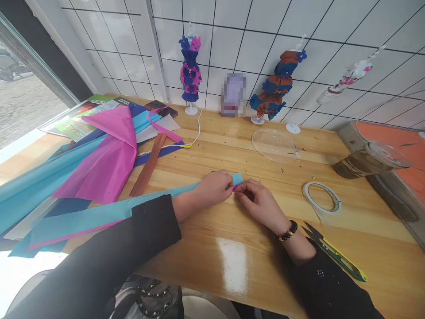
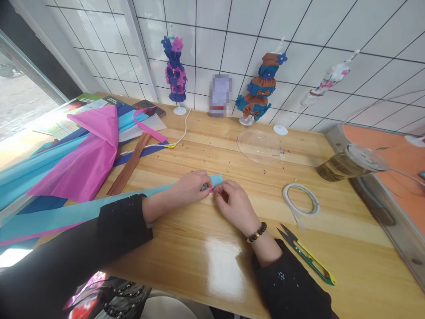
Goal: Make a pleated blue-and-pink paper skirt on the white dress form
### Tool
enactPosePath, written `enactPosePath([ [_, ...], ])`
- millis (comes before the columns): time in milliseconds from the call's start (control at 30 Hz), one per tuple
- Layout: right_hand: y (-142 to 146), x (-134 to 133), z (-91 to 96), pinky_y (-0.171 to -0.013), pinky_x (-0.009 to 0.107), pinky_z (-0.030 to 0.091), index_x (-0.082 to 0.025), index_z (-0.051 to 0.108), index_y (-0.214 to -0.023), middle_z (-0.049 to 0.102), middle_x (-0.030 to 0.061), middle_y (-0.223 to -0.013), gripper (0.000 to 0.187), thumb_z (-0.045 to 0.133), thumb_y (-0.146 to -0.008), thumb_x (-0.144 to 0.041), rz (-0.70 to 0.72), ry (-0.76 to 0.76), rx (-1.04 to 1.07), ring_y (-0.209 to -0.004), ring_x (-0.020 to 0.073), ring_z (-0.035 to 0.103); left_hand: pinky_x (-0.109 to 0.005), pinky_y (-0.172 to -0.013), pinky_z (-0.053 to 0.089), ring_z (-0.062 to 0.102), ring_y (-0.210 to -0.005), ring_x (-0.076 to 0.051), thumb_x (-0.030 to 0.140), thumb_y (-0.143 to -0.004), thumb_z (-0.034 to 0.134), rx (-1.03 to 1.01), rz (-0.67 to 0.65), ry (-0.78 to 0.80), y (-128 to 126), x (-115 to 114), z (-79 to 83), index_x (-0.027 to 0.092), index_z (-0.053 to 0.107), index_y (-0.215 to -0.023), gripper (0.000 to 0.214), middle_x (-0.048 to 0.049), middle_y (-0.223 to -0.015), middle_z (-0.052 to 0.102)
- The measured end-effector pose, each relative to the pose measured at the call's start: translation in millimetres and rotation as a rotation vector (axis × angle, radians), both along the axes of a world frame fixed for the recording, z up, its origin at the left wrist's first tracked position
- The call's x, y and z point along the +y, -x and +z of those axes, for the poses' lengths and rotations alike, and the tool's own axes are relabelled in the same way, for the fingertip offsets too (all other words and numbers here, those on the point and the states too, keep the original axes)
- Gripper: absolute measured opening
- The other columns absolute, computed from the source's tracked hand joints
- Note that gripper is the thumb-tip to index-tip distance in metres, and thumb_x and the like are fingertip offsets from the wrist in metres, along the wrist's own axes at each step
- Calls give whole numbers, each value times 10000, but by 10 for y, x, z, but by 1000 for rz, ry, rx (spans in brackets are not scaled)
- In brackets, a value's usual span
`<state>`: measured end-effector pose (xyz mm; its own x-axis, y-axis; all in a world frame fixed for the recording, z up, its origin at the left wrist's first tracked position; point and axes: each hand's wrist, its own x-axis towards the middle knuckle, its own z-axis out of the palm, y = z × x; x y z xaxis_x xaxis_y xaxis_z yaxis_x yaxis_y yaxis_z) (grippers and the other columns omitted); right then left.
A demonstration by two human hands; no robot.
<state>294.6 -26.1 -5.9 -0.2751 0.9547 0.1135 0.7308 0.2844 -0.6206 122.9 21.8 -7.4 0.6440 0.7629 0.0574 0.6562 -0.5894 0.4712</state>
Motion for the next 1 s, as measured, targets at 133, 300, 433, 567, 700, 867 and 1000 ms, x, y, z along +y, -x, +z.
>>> enactPosePath([
  [133,22,-1,6,-735,330,424,-186,632,-831,611,51,-796,139,497,-799,-191,-23,-3,-24,-780,190,546,-285,-758,437,569,-843,-174,264,-813,468,-8,-3,-7,7,1,-11,181,635,-829,187,-49,-889,615],
  [300,-18,17,-24,-756,335,434,-196,644,-832,633,50,-816,141,509,-795,-204,-42,17,56,-794,187,562,-289,-749,437,568,-833,-178,261,-816,464,-17,-7,-26,14,7,-31,184,631,-830,184,-49,-878,611],
  [433,-64,30,-37,-761,327,446,-191,645,-836,659,47,-857,162,495,-816,-248,-69,95,205,-807,176,583,-282,-747,437,570,-834,-177,263,-824,457,-3,-8,-34,10,11,-32,184,636,-836,196,-52,-859,603],
  [567,-62,30,-32,-761,322,447,-183,645,-823,663,49,-861,169,497,-814,-262,-89,117,241,-808,175,588,-287,-754,438,572,-845,-181,260,-829,452,-3,-11,-31,8,6,-25,184,637,-843,201,-53,-864,607],
  [700,-47,34,-27,-785,328,432,-186,640,-804,655,46,-850,140,505,-795,-218,-60,84,151,-816,179,578,-283,-736,438,567,-829,-178,279,-829,462,-13,-4,-20,11,-1,-13,184,641,-848,203,-50,-879,615],
  [867,-55,45,-23,-754,318,429,-192,632,-797,649,39,-822,140,492,-797,-198,-22,66,69,-789,176,570,-293,-730,437,567,-826,-183,258,-822,455,-1,-3,-12,13,2,3,187,642,-847,201,-50,-881,607],
  [1000,-40,55,-9,-725,312,424,-195,629,-784,644,33,-787,142,488,-797,-199,-17,44,18,-760,176,561,-291,-732,436,563,-824,-181,257,-822,450,-2,0,-21,7,4,-7,189,642,-845,205,-49,-875,605],
])
